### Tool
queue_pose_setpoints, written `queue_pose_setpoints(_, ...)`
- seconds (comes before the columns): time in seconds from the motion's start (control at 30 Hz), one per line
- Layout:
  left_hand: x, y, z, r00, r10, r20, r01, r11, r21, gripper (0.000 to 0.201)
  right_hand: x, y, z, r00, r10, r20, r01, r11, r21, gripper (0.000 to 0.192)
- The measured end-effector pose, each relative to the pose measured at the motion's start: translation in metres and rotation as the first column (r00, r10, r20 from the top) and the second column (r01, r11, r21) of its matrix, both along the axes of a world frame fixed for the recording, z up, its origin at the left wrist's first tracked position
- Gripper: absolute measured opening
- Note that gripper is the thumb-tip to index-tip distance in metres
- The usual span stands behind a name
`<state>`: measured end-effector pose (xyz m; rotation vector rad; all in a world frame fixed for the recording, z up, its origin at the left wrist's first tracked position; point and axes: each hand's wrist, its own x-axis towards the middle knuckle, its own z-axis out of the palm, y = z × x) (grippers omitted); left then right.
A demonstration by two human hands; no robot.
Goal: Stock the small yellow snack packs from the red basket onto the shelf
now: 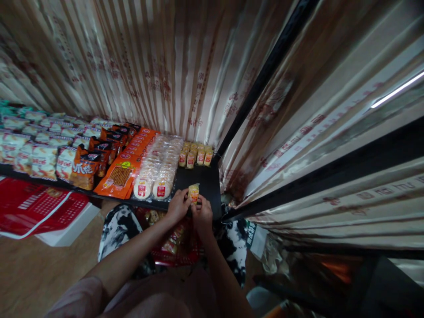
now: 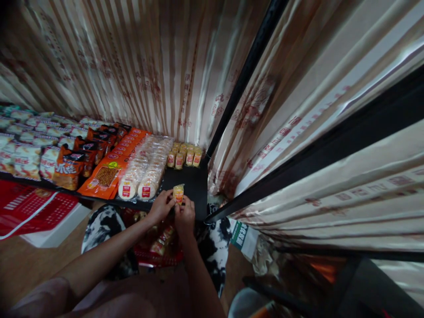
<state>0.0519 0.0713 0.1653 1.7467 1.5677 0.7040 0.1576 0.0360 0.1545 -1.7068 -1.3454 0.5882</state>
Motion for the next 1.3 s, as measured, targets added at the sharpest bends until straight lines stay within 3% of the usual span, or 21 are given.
queue_pose_setpoints(0.4, 0.017, 0.021, 0.000, 0.982, 0.088, 0.166, -0.084, 0.996, -0.032, 0.020, 0.003, 0.027, -0.020, 0.975, -0.050, -0.216, 0.065, 0.996, 0.059, 0.039)
queue_pose_setpoints(0.67, 0.025, 0.031, 0.002, 0.972, 0.099, 0.211, -0.096, 0.995, -0.025, 0.037, 0.005, 0.047, -0.026, 0.979, -0.060, -0.196, 0.077, 0.994, 0.081, 0.044)
queue_pose_setpoints(1.1, 0.042, 0.066, 0.000, 0.952, 0.077, 0.297, -0.076, 0.997, -0.015, 0.042, 0.009, 0.091, -0.032, 0.965, -0.072, -0.251, 0.103, 0.989, 0.109, 0.048)
queue_pose_setpoints(1.3, 0.047, 0.084, -0.001, 0.964, 0.078, 0.255, -0.079, 0.997, -0.006, 0.042, 0.013, 0.112, -0.033, 0.972, -0.104, -0.208, 0.126, 0.987, 0.097, 0.051)
